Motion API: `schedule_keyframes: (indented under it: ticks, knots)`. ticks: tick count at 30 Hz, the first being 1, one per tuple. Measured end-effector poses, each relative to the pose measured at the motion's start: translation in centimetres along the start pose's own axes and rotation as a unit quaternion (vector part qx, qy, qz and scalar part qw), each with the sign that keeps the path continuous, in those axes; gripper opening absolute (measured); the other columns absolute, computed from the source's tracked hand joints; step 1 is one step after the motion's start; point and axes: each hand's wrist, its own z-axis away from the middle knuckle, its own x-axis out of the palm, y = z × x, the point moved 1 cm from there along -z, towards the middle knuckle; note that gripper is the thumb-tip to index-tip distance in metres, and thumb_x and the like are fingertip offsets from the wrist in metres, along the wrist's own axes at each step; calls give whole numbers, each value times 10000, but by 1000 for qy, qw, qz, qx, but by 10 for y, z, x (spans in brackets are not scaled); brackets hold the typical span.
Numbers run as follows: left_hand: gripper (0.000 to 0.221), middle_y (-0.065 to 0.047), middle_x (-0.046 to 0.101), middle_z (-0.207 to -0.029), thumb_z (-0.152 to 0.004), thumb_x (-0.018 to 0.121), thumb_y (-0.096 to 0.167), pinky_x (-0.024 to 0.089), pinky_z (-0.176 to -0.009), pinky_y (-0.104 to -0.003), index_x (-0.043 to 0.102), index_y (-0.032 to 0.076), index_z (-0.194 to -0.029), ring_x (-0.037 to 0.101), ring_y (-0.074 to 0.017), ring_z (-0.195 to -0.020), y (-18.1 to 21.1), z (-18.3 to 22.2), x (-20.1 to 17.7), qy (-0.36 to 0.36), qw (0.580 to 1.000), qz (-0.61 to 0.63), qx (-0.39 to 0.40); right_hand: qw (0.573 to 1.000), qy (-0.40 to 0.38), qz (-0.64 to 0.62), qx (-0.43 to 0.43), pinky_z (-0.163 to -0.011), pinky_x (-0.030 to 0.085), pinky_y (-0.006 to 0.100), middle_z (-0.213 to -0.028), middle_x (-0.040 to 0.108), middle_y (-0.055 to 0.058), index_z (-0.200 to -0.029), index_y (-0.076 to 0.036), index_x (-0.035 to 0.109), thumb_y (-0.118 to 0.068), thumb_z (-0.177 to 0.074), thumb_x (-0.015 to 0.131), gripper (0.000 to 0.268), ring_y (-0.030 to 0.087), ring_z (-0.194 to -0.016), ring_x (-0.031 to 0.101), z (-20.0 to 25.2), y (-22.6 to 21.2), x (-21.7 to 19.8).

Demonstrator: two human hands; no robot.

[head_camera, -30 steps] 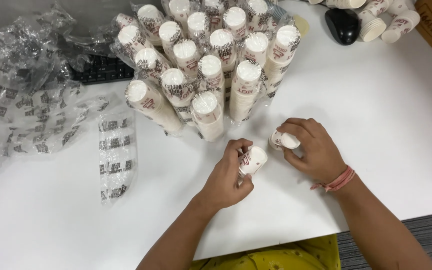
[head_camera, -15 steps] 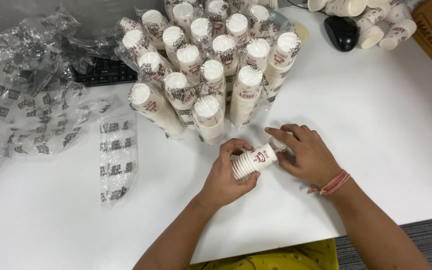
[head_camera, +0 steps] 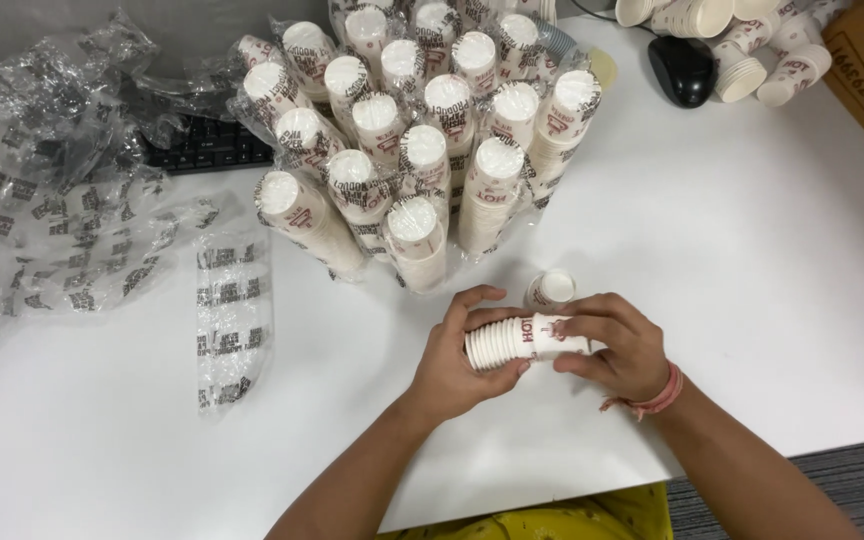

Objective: Stacking and inserting paper cups into plastic sleeves for packaging.

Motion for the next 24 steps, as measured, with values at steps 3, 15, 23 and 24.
schedule_keyframes:
  ticks: [3,15,23,24]
  knots:
    - [634,-152,706,-1298,-838,825,31,563,-1063,-332,449,21,-1348,681,-187,-1219,-26,-3,-9,57,993,-7,107,989,130,45,49,-717,557,261,-1179,657,88,-1191,-122,634,-385,-887,772,425,163,-935,680,11,16,-9]
    - [473,-91,575,-1257,-805,852,33,569,-961,-315,616,43,-1215,625,-163,-1122,-20,-3,-9,129,982,-49,125,982,-69,113,134,-891,526,332,-1307,621,70,-1342,-138,659,-149,-905,744,445,235,-1048,585,-36,5,4]
    - [459,-80,583,-1247,-814,852,53,568,-944,-302,616,48,-1208,628,-156,-1098,-20,-1,-8,141,981,-28,133,977,-124,137,107,-1036,398,412,-1403,614,90,-1394,-156,616,-318,-971,583,454,296,-1117,500,-39,-2,-5]
    - [460,-80,585,-1243,-807,857,62,574,-938,-302,623,44,-1203,631,-155,-1092,-22,-1,-8,145,981,-24,128,980,-116,136,86,-1071,355,425,-1427,605,101,-1417,-150,587,-348,-993,548,469,299,-1156,499,-37,-1,-6]
